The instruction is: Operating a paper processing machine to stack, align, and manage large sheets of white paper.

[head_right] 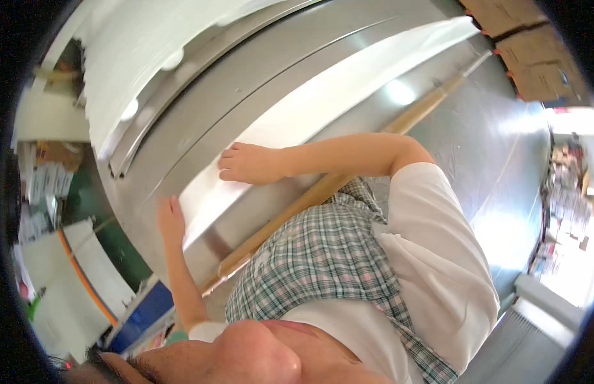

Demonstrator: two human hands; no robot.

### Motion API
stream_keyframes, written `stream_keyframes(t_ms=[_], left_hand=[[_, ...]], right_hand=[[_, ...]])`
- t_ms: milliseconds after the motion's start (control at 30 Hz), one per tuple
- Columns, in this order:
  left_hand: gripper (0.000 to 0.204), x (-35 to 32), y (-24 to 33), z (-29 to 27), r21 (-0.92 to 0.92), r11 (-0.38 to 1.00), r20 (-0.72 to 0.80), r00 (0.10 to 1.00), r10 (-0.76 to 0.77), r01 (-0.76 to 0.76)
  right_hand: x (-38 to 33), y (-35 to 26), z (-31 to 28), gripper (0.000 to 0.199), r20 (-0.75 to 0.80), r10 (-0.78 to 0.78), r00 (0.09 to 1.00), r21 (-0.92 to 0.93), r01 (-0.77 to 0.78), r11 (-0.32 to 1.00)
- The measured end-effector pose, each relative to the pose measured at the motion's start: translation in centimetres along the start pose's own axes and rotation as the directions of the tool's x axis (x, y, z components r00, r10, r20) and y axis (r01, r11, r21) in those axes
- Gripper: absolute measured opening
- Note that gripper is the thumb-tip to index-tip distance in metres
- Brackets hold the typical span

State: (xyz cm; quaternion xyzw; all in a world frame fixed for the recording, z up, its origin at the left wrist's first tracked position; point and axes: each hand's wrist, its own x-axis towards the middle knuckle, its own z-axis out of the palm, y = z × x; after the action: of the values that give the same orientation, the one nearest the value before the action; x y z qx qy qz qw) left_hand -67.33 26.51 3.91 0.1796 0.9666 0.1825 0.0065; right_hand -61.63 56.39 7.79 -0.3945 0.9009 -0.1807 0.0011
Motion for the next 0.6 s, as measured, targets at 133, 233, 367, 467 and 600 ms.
stream_keyframes(t_ms=[133, 233, 367, 467, 600], left_hand=[[0.026, -6.9, -4.2, -0.2, 0.049, 0.989, -0.006, 0.99, -0.141, 0.141], [0.024, -11.7, -11.3, -2.5, 0.202, 0.974, 0.02, 0.994, -0.106, 0.1], [0.026, -12.2, -10.9, -4.9, 0.607, 0.732, -0.108, 0.945, -0.309, 0.309], [0.028, -10.8, -7.1, -3.7, 0.513, 0.765, -0.211, 0.922, -0.326, 0.388], [0.036, -6.6, 0.8, 2.0, 0.408, 0.847, -0.063, 0.936, -0.347, 0.342]], right_hand=[[-7.9, 1.3, -2.5, 0.029, -0.019, 0.117, 0.993, -0.04, -0.118, 0.992], [-13.5, 4.1, -5.0, 0.035, -0.063, 0.301, 0.952, -0.066, -0.305, 0.95], [-21.7, 12.3, -7.3, 0.036, -0.197, 0.474, 0.858, -0.173, -0.506, 0.845], [-27.0, 19.7, -9.7, 0.034, -0.251, 0.594, 0.764, -0.288, -0.645, 0.708], [-35.5, 28.8, -13.7, 0.024, -0.386, 0.65, 0.654, -0.375, -0.755, 0.538]])
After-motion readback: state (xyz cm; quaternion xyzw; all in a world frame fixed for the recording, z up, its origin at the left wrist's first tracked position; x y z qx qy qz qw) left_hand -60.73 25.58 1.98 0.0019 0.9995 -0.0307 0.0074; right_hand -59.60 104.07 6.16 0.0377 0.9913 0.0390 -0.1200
